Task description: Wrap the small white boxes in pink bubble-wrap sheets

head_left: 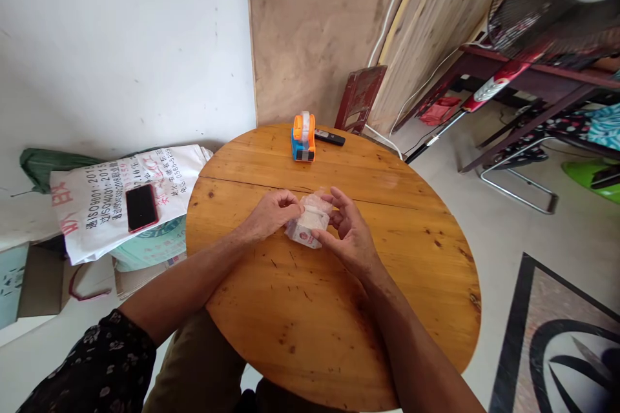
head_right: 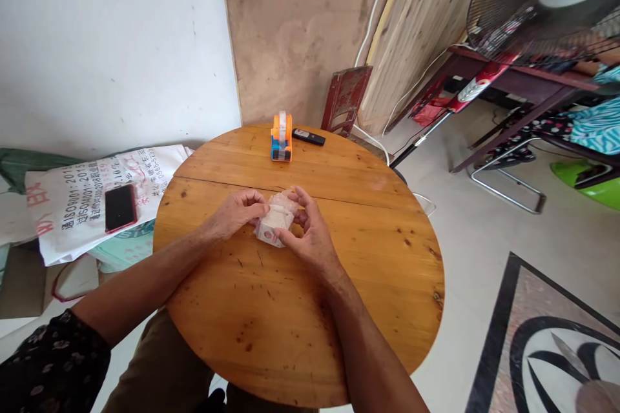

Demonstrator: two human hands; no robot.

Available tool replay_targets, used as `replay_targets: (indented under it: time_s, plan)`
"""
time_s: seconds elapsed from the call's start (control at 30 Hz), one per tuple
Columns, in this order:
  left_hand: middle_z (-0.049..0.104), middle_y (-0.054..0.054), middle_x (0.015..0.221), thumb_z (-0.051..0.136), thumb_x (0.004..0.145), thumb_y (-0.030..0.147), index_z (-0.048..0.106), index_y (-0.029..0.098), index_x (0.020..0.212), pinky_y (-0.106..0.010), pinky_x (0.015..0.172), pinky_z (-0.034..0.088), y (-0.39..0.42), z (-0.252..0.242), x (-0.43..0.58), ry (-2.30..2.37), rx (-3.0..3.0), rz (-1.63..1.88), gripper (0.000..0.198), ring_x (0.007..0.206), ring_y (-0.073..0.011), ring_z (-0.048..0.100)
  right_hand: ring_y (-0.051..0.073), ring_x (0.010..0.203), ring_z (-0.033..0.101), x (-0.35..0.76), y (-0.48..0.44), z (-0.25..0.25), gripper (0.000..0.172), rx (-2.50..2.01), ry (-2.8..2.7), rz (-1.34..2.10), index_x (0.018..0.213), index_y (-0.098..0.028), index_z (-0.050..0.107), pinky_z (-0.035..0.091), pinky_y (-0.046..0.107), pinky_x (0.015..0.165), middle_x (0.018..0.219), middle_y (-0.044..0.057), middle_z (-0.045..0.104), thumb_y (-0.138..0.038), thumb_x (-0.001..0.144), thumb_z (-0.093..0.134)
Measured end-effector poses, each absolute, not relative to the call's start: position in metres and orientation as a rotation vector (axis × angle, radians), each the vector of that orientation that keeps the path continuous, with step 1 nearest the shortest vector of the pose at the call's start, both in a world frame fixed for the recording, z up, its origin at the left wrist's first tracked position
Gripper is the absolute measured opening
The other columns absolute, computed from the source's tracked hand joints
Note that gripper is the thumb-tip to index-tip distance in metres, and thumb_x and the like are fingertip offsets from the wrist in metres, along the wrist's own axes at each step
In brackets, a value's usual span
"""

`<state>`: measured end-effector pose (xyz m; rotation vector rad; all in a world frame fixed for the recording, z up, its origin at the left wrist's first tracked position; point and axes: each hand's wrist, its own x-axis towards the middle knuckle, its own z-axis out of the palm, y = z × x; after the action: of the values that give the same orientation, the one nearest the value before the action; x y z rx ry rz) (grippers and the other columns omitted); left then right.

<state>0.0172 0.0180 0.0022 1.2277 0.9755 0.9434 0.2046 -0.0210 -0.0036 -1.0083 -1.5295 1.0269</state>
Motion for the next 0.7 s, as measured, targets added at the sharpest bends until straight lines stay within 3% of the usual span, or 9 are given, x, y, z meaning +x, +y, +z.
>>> replay_targets:
  time_s: [0.13,0.2,0.3,0.4,0.53,0.7]
  plan:
    - [0.055,0.004,0.061,0.068,0.07,0.027,0.055,0.015,0.067,-0.021,0.052,0.04,0.019,0.003,0.016,1.01,1.201,0.943,0.018,0.052,-0.0075,0.049,0.023,0.106,0.064,0.204,-0.021,-0.004,0.083,-1.006,-1.538,1.041,0.142,-0.033,0.04,0.055,0.043,0.092,0.14,0.013,0.049,-0.039,0.071,0.082]
    - [0.061,0.002,0.069,0.073,0.071,0.03,0.06,0.015,0.082,-0.023,0.057,0.044,0.019,0.005,0.014,0.971,1.134,0.921,0.023,0.059,-0.01,0.055,0.023,0.107,0.063,0.205,-0.021,-0.004,0.083,-1.005,-1.519,1.056,0.141,-0.033,0.04,0.055,0.044,0.092,0.141,0.013,0.047,-0.04,0.07,0.082]
    - [0.07,-0.006,0.094,0.083,0.065,0.035,0.054,0.017,0.121,-0.028,0.069,0.049,0.017,0.01,0.013,0.821,1.025,0.826,0.065,0.078,-0.0168,0.065,0.023,0.106,0.064,0.208,-0.02,-0.001,0.084,-1.025,-1.474,1.085,0.14,-0.032,0.041,0.055,0.044,0.093,0.141,0.013,0.047,-0.04,0.068,0.084]
    - [0.07,-0.009,0.104,0.089,0.059,0.031,0.048,0.018,0.134,-0.031,0.076,0.05,0.014,0.013,0.013,0.655,1.019,0.744,0.086,0.083,-0.0179,0.066,0.024,0.11,0.063,0.21,-0.021,0.005,0.087,-1.031,-1.443,1.12,0.141,-0.033,0.039,0.054,0.044,0.094,0.142,0.013,0.048,-0.04,0.067,0.085]
    - [0.071,-0.007,0.094,0.087,0.063,0.031,0.06,0.014,0.122,-0.03,0.076,0.049,0.011,0.011,0.017,0.564,1.045,0.708,0.067,0.078,-0.0164,0.066,0.025,0.114,0.062,0.211,-0.022,0.013,0.088,-1.004,-1.462,1.136,0.141,-0.033,0.039,0.052,0.046,0.097,0.145,0.013,0.046,-0.041,0.068,0.085]
    - [0.073,-0.009,0.101,0.09,0.059,0.03,0.069,0.014,0.108,-0.032,0.083,0.05,0.011,0.007,0.022,0.534,0.917,0.791,0.056,0.087,-0.0181,0.067,0.026,0.12,0.057,0.218,-0.023,0.017,0.078,-1.086,-1.401,1.049,0.14,-0.032,0.042,0.046,0.048,0.104,0.144,0.011,0.05,-0.046,0.073,0.079]
